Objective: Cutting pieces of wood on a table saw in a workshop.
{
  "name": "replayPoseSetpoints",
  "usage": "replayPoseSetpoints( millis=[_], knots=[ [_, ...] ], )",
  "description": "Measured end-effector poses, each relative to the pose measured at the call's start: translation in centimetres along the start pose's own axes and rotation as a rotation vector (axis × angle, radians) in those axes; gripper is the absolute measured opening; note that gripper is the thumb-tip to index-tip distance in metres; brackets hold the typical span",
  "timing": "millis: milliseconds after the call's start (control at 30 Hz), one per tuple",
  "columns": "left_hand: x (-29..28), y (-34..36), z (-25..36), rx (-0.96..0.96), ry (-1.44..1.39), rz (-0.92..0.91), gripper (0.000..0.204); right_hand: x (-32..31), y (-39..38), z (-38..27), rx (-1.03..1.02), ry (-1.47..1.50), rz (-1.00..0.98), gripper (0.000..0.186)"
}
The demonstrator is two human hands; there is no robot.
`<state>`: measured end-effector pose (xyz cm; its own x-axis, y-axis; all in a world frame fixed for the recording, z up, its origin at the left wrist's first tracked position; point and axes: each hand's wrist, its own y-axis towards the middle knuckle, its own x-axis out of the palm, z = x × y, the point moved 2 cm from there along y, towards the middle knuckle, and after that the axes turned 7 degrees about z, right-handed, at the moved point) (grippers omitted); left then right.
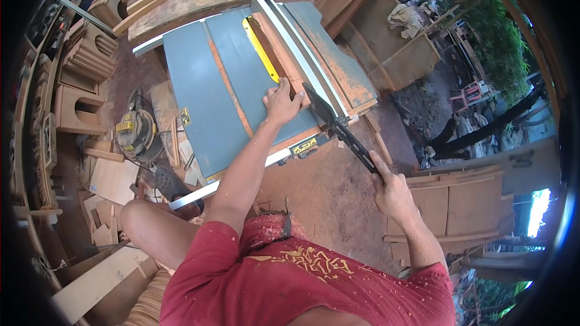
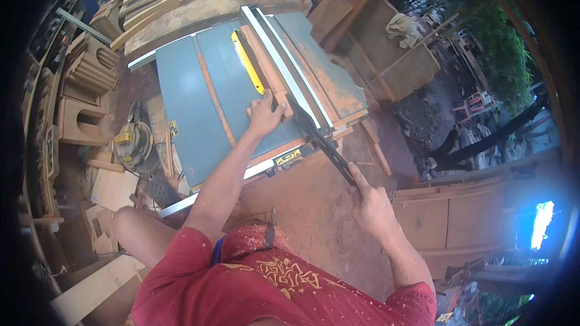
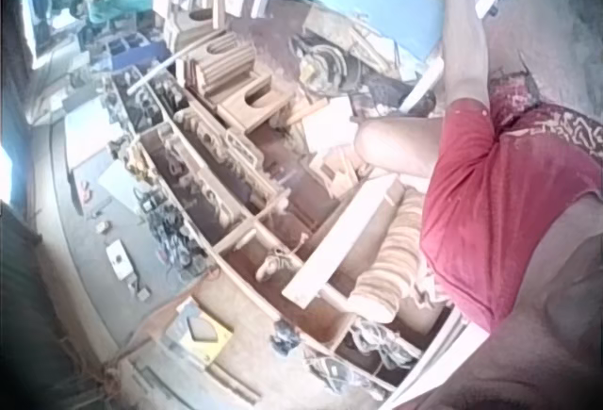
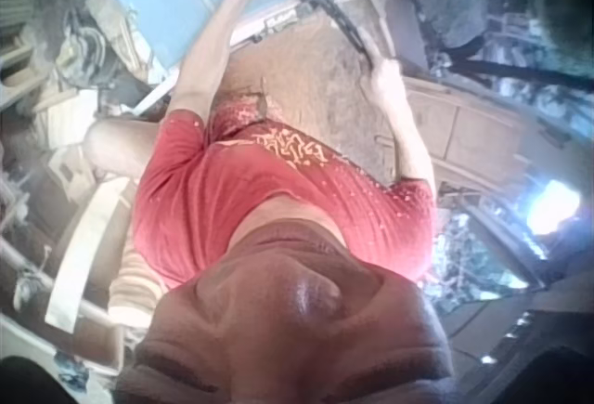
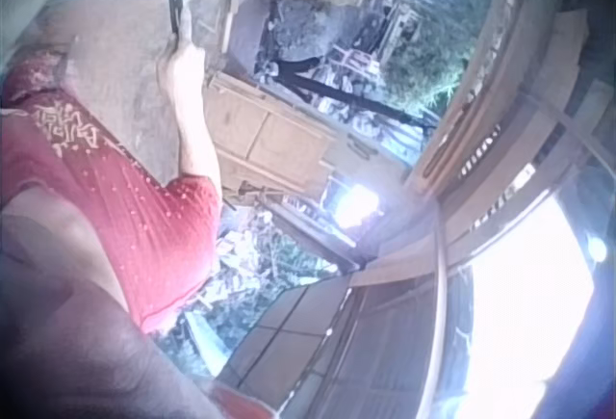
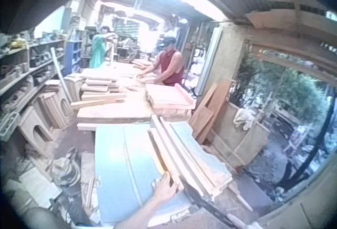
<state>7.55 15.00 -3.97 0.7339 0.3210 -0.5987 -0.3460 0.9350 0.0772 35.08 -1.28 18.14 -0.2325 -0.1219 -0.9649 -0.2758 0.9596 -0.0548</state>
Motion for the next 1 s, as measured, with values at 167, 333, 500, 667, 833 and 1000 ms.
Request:
replayPoseSetpoints(
  millis=[167,333,500,667,833,1000],
  knots=[
    [-0.5,-0.7,0.6,0.055,0.002,-0.019,0.091,-0.2,1.4,-0.8,-0.026,0.017,0.011,0.057],
    [-0.2,-1.7,0.2,0.119,0.013,0.003,0.097,0.2,3.0,-1.1,-0.043,0.012,0.016,0.056],
    [-0.1,-4.0,0.5,0.152,-0.021,0.017,0.098,0.8,4.3,-1.3,-0.091,0.015,0.064,0.056],
    [0.0,-8.6,1.8,0.162,-0.293,0.203,0.087,1.1,5.8,-2.4,-0.012,0.013,0.031,0.053],
    [1.6,-17.9,3.7,0.323,-0.444,0.161,0.049,0.9,6.9,-3.5,-0.063,-0.024,0.051,0.055],
    [10.7,-23.8,-3.0,-0.061,-0.569,-0.143,0.032,0.6,8.0,-4.4,0.024,-0.042,-0.027,0.056]
  ],
)
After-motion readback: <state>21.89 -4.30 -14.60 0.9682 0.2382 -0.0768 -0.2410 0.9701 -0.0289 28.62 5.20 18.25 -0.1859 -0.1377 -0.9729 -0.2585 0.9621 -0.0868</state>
